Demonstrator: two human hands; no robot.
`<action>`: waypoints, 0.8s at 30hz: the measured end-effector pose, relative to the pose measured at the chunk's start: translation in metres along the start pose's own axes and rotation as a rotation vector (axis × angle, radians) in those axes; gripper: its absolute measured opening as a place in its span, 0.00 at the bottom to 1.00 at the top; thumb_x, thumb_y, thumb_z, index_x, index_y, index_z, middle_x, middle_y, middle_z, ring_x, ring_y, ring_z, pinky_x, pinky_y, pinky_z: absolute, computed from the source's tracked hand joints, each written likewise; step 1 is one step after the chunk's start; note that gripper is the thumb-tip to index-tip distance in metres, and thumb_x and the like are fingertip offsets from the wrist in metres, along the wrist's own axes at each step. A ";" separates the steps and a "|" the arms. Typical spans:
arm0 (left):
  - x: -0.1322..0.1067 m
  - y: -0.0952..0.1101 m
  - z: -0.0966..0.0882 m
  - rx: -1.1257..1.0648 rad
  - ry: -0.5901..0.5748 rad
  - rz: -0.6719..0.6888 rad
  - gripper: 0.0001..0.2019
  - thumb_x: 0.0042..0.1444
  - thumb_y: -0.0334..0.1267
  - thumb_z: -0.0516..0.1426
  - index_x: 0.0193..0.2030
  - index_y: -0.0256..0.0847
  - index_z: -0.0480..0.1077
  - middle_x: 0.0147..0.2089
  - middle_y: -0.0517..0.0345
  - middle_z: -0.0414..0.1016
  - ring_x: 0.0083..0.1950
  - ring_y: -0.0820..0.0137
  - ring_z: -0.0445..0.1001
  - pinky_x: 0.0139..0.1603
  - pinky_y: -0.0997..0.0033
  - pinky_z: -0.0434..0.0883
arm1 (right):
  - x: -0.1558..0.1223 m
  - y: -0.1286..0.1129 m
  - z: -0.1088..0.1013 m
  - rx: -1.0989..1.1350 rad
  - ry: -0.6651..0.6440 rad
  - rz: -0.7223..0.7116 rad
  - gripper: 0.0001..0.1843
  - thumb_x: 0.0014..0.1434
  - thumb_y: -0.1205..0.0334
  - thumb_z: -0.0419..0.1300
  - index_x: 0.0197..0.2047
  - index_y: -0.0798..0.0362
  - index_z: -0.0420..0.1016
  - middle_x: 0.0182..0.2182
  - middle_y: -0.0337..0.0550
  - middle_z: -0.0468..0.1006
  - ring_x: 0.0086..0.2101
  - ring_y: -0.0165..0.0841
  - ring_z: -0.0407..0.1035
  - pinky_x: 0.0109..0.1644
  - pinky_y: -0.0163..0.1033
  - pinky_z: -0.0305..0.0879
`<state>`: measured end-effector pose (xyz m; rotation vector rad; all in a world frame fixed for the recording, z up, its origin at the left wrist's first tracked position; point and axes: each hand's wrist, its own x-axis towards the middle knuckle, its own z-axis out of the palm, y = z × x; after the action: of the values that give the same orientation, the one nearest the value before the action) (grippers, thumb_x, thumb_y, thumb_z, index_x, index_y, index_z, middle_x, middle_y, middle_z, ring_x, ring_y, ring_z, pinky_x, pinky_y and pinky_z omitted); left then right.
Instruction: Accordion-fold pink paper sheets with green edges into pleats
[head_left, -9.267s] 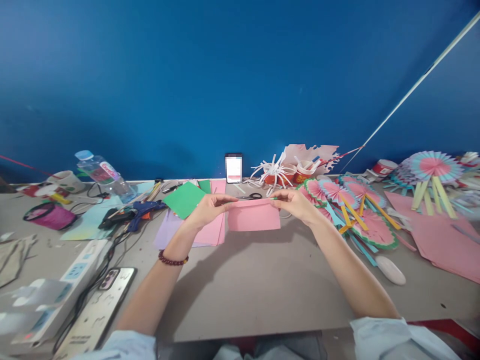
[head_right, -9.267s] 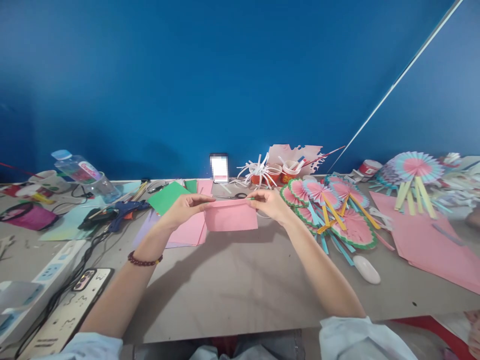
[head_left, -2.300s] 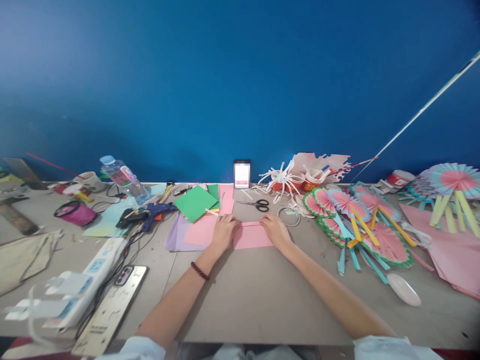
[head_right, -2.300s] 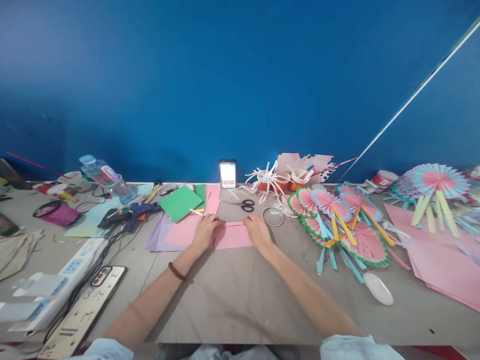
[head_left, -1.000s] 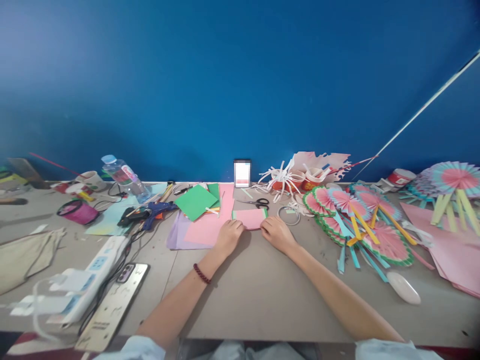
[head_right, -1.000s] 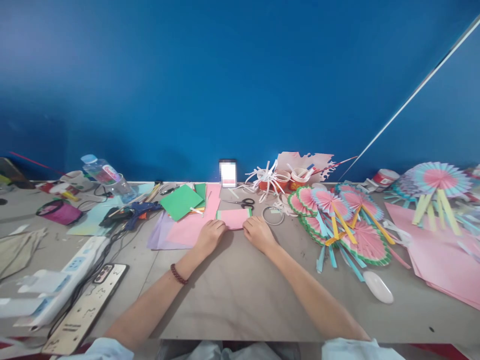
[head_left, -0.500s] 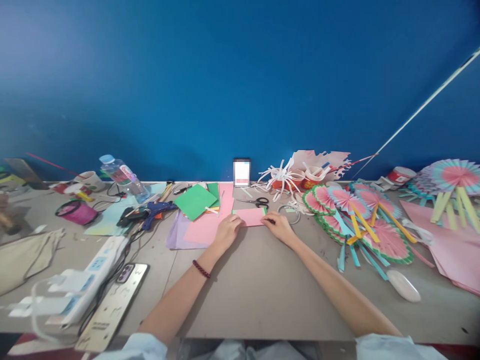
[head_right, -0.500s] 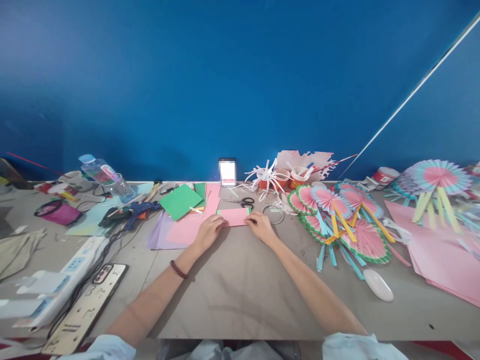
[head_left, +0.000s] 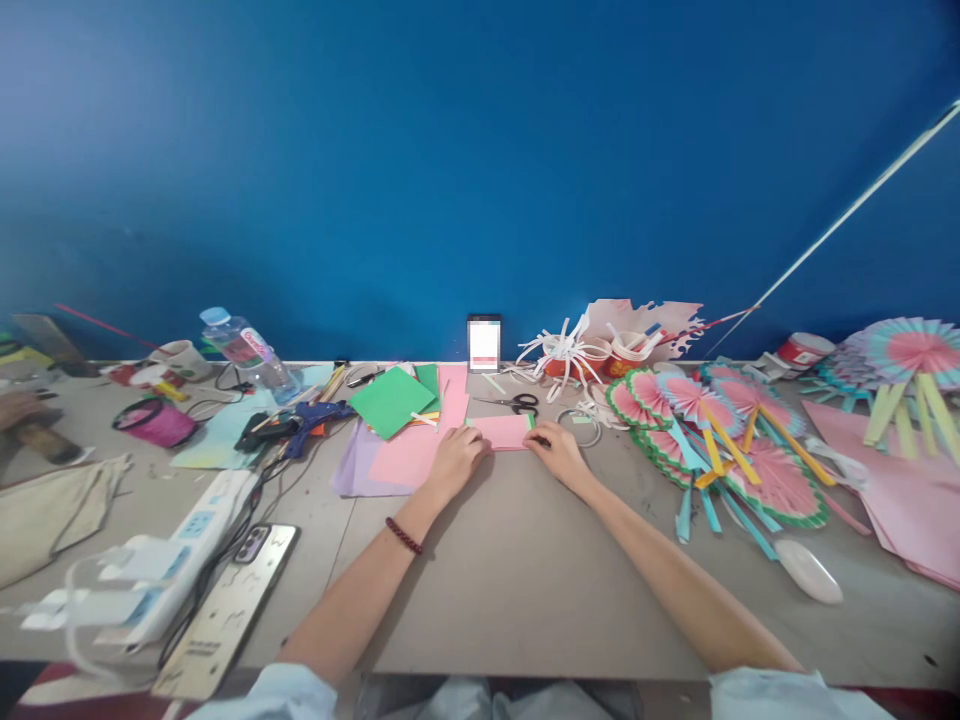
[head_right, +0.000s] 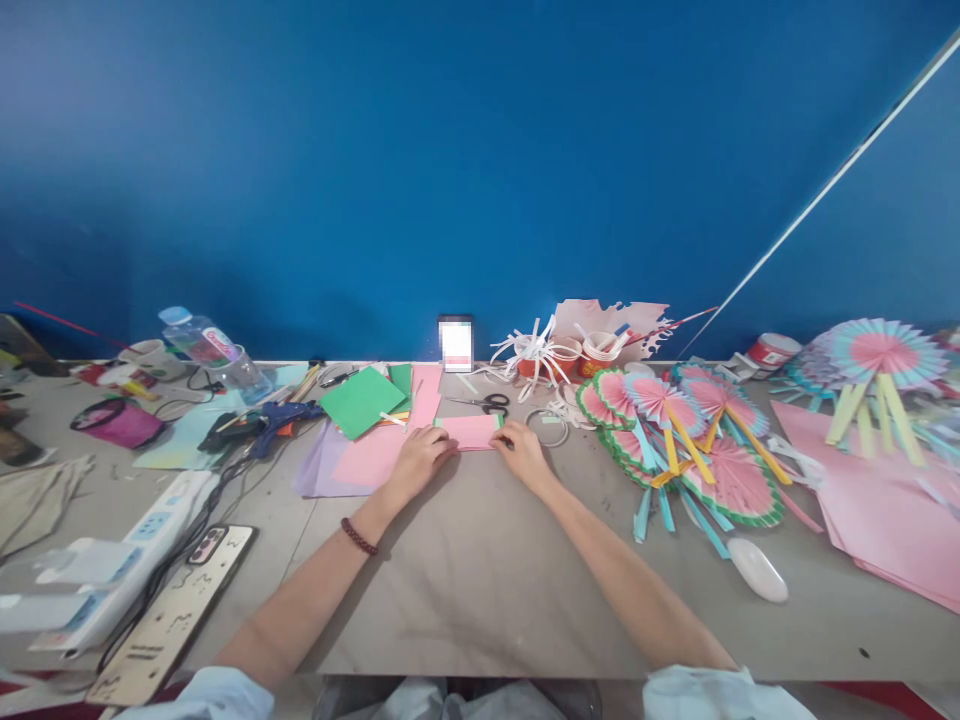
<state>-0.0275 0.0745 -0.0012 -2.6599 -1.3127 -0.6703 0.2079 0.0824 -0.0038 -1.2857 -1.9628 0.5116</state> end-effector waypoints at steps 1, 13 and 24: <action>0.000 0.000 0.000 0.023 -0.002 0.019 0.09 0.63 0.39 0.54 0.39 0.41 0.75 0.36 0.57 0.74 0.41 0.69 0.70 0.41 0.67 0.62 | 0.000 0.000 -0.001 0.001 -0.009 -0.009 0.07 0.56 0.63 0.60 0.30 0.52 0.79 0.31 0.45 0.78 0.36 0.35 0.72 0.40 0.39 0.69; 0.000 0.005 0.000 0.132 0.009 0.087 0.08 0.64 0.34 0.53 0.37 0.39 0.73 0.35 0.55 0.73 0.39 0.68 0.70 0.43 0.64 0.61 | -0.004 0.004 -0.011 -0.082 -0.065 -0.116 0.06 0.57 0.66 0.61 0.35 0.53 0.81 0.37 0.47 0.80 0.38 0.35 0.74 0.44 0.40 0.71; -0.001 0.010 -0.005 0.154 0.036 0.094 0.08 0.63 0.31 0.53 0.35 0.39 0.73 0.32 0.57 0.74 0.37 0.68 0.70 0.45 0.63 0.62 | -0.009 -0.006 -0.010 -0.221 -0.048 -0.196 0.10 0.61 0.66 0.54 0.34 0.51 0.78 0.35 0.48 0.80 0.39 0.39 0.73 0.46 0.43 0.68</action>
<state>-0.0218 0.0658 0.0044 -2.5550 -1.1716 -0.5779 0.2138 0.0708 0.0039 -1.2039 -2.2060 0.2358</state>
